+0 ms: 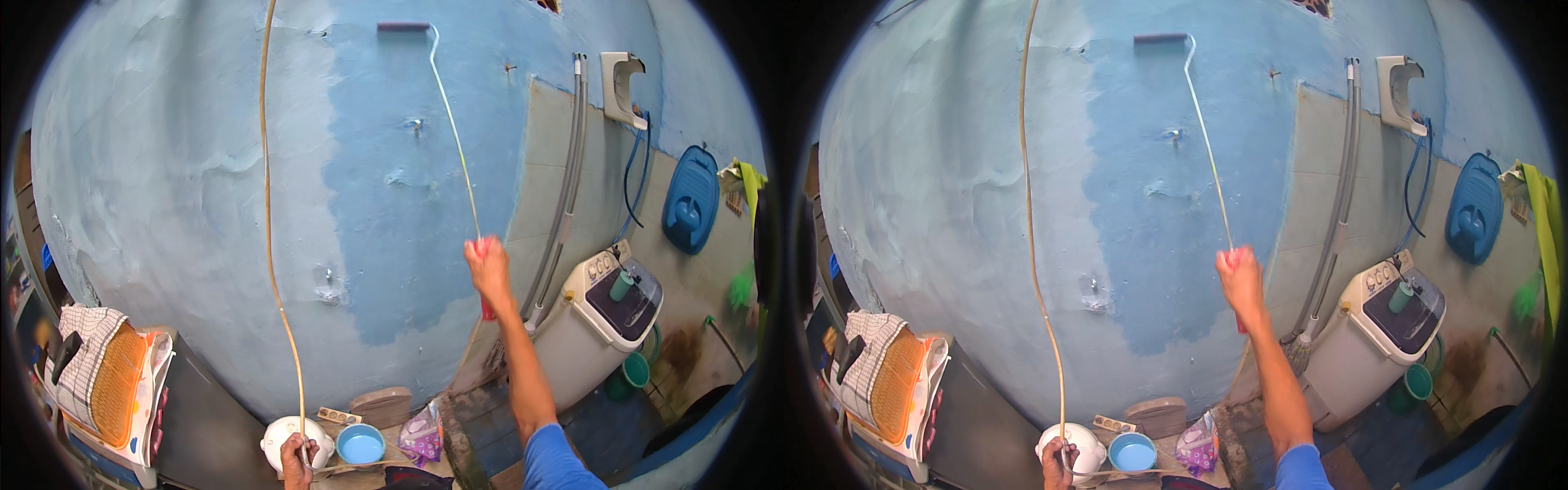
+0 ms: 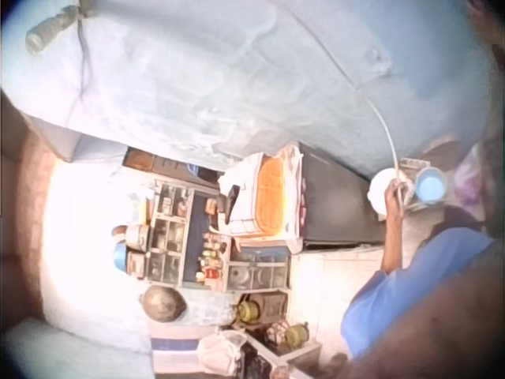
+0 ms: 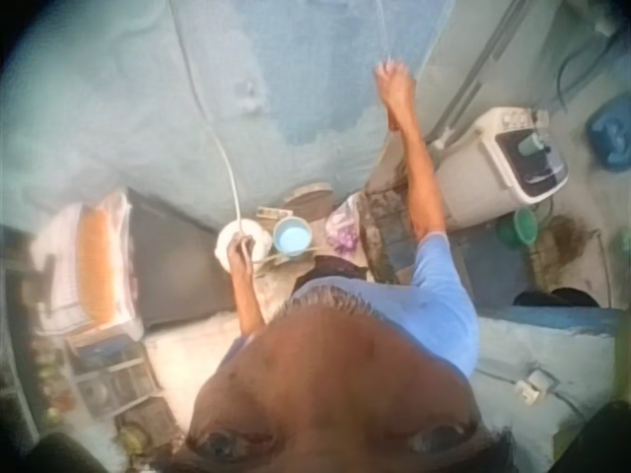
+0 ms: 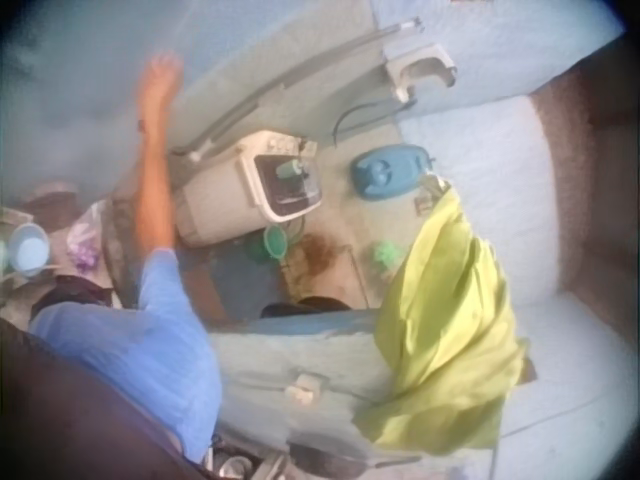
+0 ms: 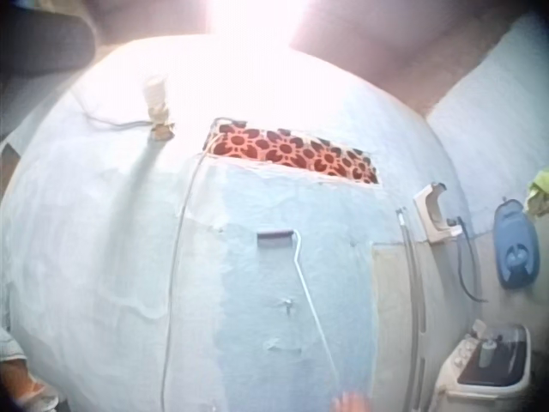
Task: The person paints a wall light blue using a paint roller attached to a long extension pole. They repeatedly dip the roller into a blue bucket and apply paint in vertical strokes across the wall surface.
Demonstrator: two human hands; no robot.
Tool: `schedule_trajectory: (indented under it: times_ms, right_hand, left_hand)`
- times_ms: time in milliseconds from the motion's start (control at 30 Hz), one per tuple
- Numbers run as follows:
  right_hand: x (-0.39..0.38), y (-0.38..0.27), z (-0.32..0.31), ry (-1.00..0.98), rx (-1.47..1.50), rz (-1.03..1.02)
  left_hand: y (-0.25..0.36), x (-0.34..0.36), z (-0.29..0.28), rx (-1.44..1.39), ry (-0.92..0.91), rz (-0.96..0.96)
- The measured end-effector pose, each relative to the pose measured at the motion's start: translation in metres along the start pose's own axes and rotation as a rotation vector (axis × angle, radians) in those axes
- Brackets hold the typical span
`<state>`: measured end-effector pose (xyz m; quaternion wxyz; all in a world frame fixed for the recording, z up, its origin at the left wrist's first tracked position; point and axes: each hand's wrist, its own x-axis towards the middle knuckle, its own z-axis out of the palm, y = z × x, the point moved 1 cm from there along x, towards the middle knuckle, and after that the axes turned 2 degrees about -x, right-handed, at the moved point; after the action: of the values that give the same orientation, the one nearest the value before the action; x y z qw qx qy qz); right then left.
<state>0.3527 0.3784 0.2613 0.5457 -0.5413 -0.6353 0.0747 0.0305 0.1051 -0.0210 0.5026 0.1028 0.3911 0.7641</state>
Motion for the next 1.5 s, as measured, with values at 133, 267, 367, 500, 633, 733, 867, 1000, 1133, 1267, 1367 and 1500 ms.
schedule_trajectory:
  times_ms: [133,267,367,500,633,733,867,1000,1133,1267,1367,1500]
  right_hand:
    - [0.010,-0.032,0.002,-0.014,0.026,-0.032]
    - [-0.057,-0.007,0.032,-0.023,0.046,-0.044]
    - [-0.081,-0.002,0.034,-0.030,0.102,-0.021]
    - [-0.043,-0.018,0.032,0.004,0.050,-0.057]
    - [-0.025,-0.044,0.037,-0.024,0.104,-0.077]
    - [-0.055,-0.012,0.059,0.031,0.063,-0.110]
    - [-0.061,-0.016,0.061,0.008,0.092,-0.079]
    - [-0.034,-0.052,0.049,-0.076,0.084,-0.024]
    - [-0.080,-0.024,0.077,-0.083,0.084,-0.005]
    - [-0.162,0.036,0.111,-0.119,0.042,0.071]
    - [-0.231,0.072,0.123,-0.200,0.033,0.207]
    - [-0.318,0.130,0.131,-0.292,-0.066,0.337]
  left_hand:
    - [0.008,-0.004,0.003,-0.007,-0.017,0.037]
    - [0.005,-0.006,-0.004,-0.028,-0.006,0.047]
    - [0.007,-0.007,-0.008,-0.020,-0.003,0.042]
    - [0.013,-0.008,-0.002,-0.061,-0.032,0.055]
    - [0.012,-0.005,-0.008,-0.048,-0.017,0.034]
    - [0.005,-0.002,-0.008,-0.060,-0.032,0.011]
    - [0.006,0.000,-0.010,-0.042,-0.062,0.021]
    - [0.010,0.001,-0.010,-0.023,-0.083,0.028]
    - [0.010,-0.001,-0.008,0.001,-0.069,0.012]
    - [0.012,-0.001,-0.009,0.007,-0.097,-0.018]
    - [0.014,0.000,-0.011,0.032,-0.096,-0.035]
    - [0.020,0.001,-0.004,0.068,-0.098,-0.058]
